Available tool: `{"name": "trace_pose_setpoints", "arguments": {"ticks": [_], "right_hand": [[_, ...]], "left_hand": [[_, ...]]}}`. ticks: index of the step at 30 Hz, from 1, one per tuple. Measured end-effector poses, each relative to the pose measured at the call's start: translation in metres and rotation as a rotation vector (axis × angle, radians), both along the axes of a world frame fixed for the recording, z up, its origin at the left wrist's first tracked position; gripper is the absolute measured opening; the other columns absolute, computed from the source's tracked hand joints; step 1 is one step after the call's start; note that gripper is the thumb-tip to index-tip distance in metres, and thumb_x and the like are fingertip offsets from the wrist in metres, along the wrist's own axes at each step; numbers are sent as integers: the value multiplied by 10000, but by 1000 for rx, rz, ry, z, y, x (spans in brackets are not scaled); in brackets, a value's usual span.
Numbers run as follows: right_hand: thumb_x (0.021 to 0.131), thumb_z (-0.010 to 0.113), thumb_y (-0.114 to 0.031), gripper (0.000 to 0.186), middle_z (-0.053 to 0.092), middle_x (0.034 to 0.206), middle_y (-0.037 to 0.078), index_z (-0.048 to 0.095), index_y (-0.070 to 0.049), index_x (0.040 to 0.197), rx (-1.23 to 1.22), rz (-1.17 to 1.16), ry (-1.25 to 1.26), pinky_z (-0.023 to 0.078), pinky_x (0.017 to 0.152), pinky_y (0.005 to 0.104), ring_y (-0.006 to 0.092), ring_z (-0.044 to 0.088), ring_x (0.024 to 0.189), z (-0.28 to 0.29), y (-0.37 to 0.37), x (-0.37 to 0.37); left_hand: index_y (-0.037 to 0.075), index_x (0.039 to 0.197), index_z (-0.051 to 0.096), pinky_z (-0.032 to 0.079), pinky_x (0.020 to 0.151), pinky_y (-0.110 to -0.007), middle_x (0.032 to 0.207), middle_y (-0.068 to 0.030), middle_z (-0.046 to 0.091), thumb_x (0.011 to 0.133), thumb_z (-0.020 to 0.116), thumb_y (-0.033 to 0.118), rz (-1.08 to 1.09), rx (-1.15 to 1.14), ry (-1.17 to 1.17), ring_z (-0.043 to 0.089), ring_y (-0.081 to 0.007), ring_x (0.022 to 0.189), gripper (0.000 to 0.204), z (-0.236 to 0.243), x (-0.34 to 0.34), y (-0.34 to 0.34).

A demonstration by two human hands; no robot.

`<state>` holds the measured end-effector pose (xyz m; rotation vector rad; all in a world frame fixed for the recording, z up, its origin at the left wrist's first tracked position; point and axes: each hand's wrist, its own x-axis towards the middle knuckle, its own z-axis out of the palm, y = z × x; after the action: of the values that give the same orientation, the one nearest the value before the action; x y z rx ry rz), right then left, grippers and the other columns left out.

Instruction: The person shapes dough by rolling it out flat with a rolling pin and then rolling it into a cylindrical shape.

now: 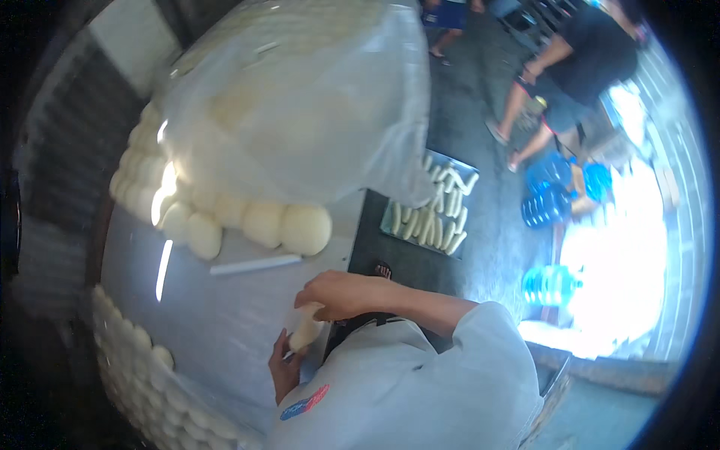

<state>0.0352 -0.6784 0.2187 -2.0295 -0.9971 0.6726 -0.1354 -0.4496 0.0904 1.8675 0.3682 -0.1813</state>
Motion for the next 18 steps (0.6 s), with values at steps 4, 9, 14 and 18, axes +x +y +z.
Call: {"name": "trace_pose_setpoints", "arguments": {"ticks": [4, 9, 14, 18], "right_hand": [[771, 684, -124, 322, 652, 1028, 162, 639, -28, 1075, -51, -231, 45, 481, 880, 414, 345, 612, 999, 13, -107, 9], [735, 671, -139, 283, 652, 928, 173, 643, -41, 999, -214, -701, -267, 475, 830, 435, 349, 621, 922, -4, -225, 52], [743, 647, -109, 280, 637, 993, 185, 617, -49, 1014, -523, -1087, -371, 491, 807, 449, 362, 612, 932, -78, -340, 121], [784, 648, -128, 452, 536, 1242, 205, 540, -90, 1221, -636, -1313, -270, 496, 855, 452, 384, 588, 1021, -209, -413, 138]], "left_hand": [[3, 1421, 353, 442, 986, -412, 1308, -219, 518, 831, 708, 142, -292, 11, -50, 524, -320, 1205, 702, 13, 53, -59], [-28, 1413, 349, 379, 1042, -403, 1352, -253, 474, 845, 698, 226, -430, 137, -130, 484, -346, 1256, 713, 5, 103, -75], [-22, 1399, 371, 388, 1026, -403, 1293, -258, 533, 866, 665, 245, -377, 235, 46, 520, -343, 1224, 665, 18, 122, -97], [-13, 1389, 392, 400, 1012, -393, 1269, -244, 556, 866, 658, 200, -242, 235, 156, 534, -322, 1211, 624, 14, 125, -115]]}}
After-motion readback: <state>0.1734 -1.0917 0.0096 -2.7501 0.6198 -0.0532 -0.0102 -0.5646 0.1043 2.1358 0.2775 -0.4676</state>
